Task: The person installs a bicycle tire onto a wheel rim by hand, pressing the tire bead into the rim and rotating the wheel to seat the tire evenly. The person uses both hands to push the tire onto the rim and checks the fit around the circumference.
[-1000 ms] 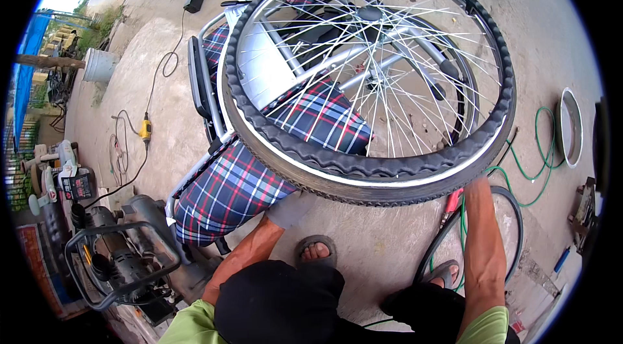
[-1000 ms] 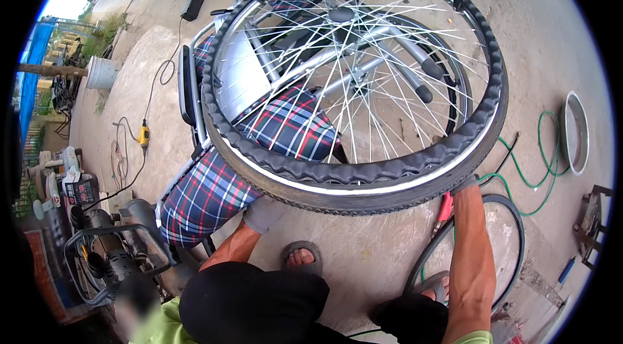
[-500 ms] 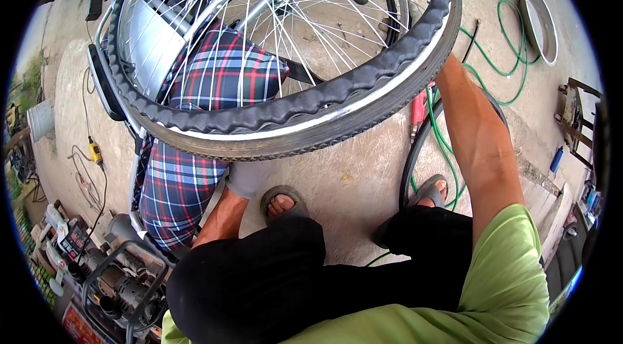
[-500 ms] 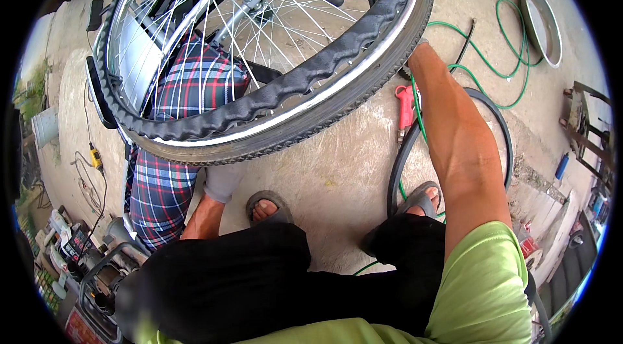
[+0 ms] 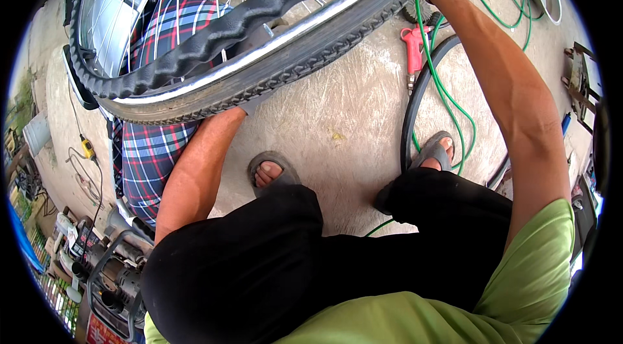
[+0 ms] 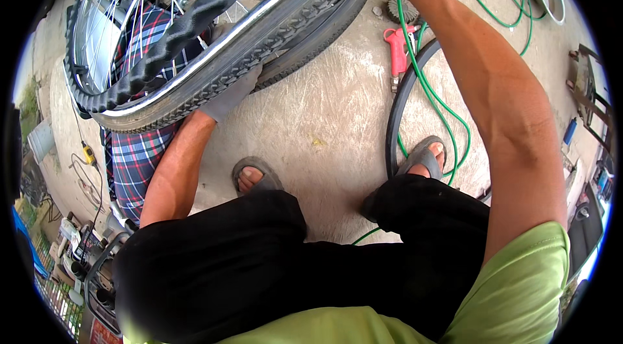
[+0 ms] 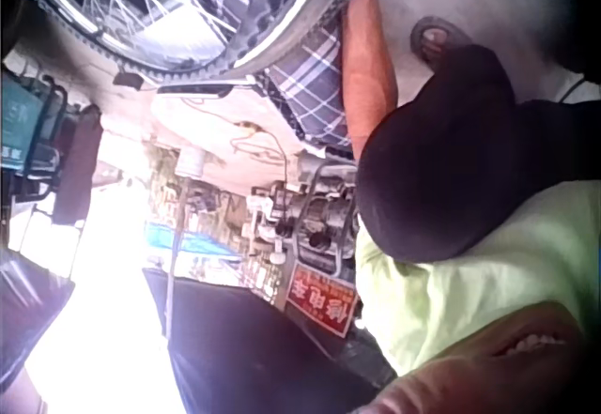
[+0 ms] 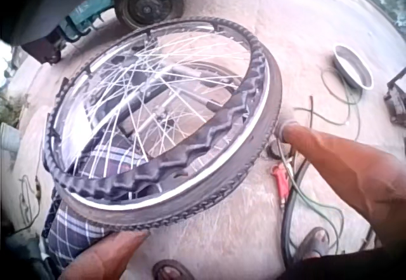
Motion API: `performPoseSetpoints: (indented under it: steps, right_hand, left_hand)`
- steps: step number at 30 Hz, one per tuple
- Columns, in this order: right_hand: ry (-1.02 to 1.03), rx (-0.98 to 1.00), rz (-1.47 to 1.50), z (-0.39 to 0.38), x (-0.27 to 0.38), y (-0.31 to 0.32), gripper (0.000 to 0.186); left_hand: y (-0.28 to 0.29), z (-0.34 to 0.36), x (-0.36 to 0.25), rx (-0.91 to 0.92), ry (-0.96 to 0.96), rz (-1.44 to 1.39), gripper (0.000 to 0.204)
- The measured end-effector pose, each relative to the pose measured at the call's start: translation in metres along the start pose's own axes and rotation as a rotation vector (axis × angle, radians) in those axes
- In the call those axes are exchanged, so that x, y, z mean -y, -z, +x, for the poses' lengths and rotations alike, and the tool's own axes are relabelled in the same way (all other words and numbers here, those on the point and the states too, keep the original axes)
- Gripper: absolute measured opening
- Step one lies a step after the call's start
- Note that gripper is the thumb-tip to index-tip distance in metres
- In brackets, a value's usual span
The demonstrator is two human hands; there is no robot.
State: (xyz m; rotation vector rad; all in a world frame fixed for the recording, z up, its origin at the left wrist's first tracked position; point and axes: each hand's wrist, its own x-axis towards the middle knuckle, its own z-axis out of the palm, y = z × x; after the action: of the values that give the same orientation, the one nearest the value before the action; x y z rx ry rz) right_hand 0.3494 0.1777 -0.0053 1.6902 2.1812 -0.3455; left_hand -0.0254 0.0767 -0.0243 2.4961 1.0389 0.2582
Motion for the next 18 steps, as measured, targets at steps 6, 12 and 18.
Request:
performPoseSetpoints:
  steps: [6,12,18]
  right_hand:
    - [0.403,0.056,0.06,-0.049,0.03,0.016,0.059]
    - [0.629,-0.064,0.069,-0.073,0.032,0.052,0.055]
    - [0.809,0.049,0.288,-0.035,0.029,-0.001,0.059]
  left_hand:
    - [0.026,0.024,-0.032,0.218,0.257,-0.232,0.022]
    - [0.051,0.019,-0.027,0.204,0.106,-0.129,0.016]
    - [0.09,-0.028,-0.032,0.261,0.092,-0.016,0.032]
